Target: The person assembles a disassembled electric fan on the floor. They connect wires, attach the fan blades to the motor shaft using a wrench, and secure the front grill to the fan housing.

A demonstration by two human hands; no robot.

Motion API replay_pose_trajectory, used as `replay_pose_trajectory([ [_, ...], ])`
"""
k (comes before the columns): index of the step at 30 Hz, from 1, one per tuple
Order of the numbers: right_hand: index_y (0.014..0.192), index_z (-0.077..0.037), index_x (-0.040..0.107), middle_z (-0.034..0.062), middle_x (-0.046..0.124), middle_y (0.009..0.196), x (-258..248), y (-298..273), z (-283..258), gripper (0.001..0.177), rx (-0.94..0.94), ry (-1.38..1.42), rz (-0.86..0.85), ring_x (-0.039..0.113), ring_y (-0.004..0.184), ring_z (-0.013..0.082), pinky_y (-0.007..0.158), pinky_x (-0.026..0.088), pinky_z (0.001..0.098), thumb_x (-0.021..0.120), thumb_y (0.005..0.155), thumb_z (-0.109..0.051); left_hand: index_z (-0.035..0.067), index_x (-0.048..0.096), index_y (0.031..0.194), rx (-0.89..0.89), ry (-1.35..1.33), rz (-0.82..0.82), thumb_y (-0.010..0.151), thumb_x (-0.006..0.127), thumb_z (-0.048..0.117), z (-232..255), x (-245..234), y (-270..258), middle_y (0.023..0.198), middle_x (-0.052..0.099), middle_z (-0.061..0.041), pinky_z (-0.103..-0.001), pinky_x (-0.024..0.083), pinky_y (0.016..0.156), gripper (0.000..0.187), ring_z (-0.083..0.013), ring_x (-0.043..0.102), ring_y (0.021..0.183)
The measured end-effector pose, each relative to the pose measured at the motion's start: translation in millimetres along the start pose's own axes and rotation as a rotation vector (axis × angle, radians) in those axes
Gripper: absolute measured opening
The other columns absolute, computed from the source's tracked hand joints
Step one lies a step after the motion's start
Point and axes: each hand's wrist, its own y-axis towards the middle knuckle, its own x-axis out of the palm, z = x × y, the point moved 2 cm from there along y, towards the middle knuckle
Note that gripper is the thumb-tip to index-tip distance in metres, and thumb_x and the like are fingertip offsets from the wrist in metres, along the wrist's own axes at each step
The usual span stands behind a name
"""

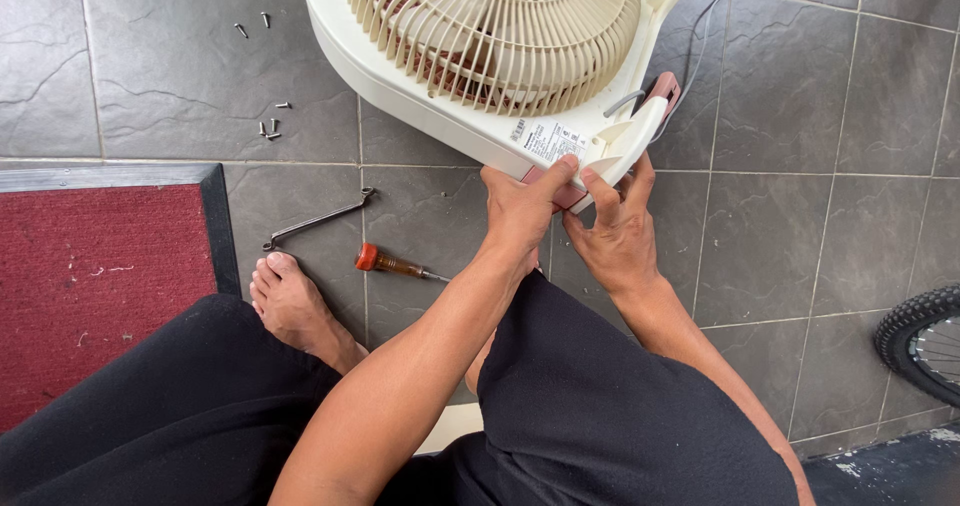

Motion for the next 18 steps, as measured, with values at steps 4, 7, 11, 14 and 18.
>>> replay_pose_trajectory([
  [4, 0.142, -0.024, 0.032, 0.0259, 0.025, 0.156, -4.3, 3.5, -6.4, 0.085, 0.023, 0.034, 0.0, 0.055, 0.136, 0.0516, 0.097, 0.061, 0.0488, 0.086, 0.08, -0.005, -0.008, 0.038, 0.12, 0.048, 0.003, -0.005, 0.081, 0.08, 0.016, 6.6, -0.8, -4.0, 0.108, 0.063, -0.022, -0.035, 0.067, 0.07, 0.062, -0.0206, 0.075, 0.084],
  [7, 0.139, -0.021, 0.032, 0.0253, 0.027, 0.153, -16.4, 5.7, -12.0, 0.086, -0.037, 0.075, 0.009, 0.051, 0.134, 0.0573, 0.101, 0.058, 0.0567, 0.087, 0.075, -0.003, -0.011, 0.044, 0.118, 0.053, -0.034, -0.064, 0.082, 0.079, 0.018, 6.5, -0.2, -3.7, 0.105, 0.068, -0.024, -0.034, 0.064, 0.065, 0.058, -0.0222, 0.075, 0.079],
  [11, 0.143, -0.024, 0.034, 0.0247, 0.025, 0.154, -19.7, 13.1, -20.6, 0.084, 0.01, 0.066, 0.028, 0.052, 0.136, 0.0569, 0.1, 0.061, 0.0536, 0.087, 0.081, -0.008, -0.012, 0.044, 0.118, 0.025, -0.04, -0.055, 0.082, 0.08, 0.017, 1.4, -1.3, -1.3, 0.104, 0.069, -0.024, -0.034, 0.062, 0.064, 0.059, -0.0226, 0.075, 0.079],
  [14, 0.144, -0.023, 0.039, 0.0275, 0.027, 0.149, -20.7, 17.9, -22.3, 0.084, 0.125, -0.005, -0.064, 0.059, 0.123, 0.053, 0.09, 0.062, 0.0514, 0.088, 0.076, -0.014, -0.013, 0.048, 0.119, 0.032, -0.061, -0.087, 0.083, 0.081, 0.017, -2.3, -2.7, 2.6, 0.101, 0.071, -0.024, -0.033, 0.062, 0.063, 0.057, -0.0227, 0.075, 0.078],
  [18, 0.141, -0.022, 0.05, 0.0261, 0.028, 0.149, -22.8, 20.8, -23.6, 0.077, 0.184, -0.067, -0.092, 0.062, 0.121, 0.0498, 0.091, 0.061, 0.0499, 0.09, 0.075, -0.018, -0.016, 0.055, 0.12, 0.035, -0.067, -0.114, 0.083, 0.082, 0.019, -10.1, -5.3, 6.1, 0.1, 0.073, -0.023, -0.034, 0.062, 0.066, 0.057, -0.0238, 0.075, 0.077],
])
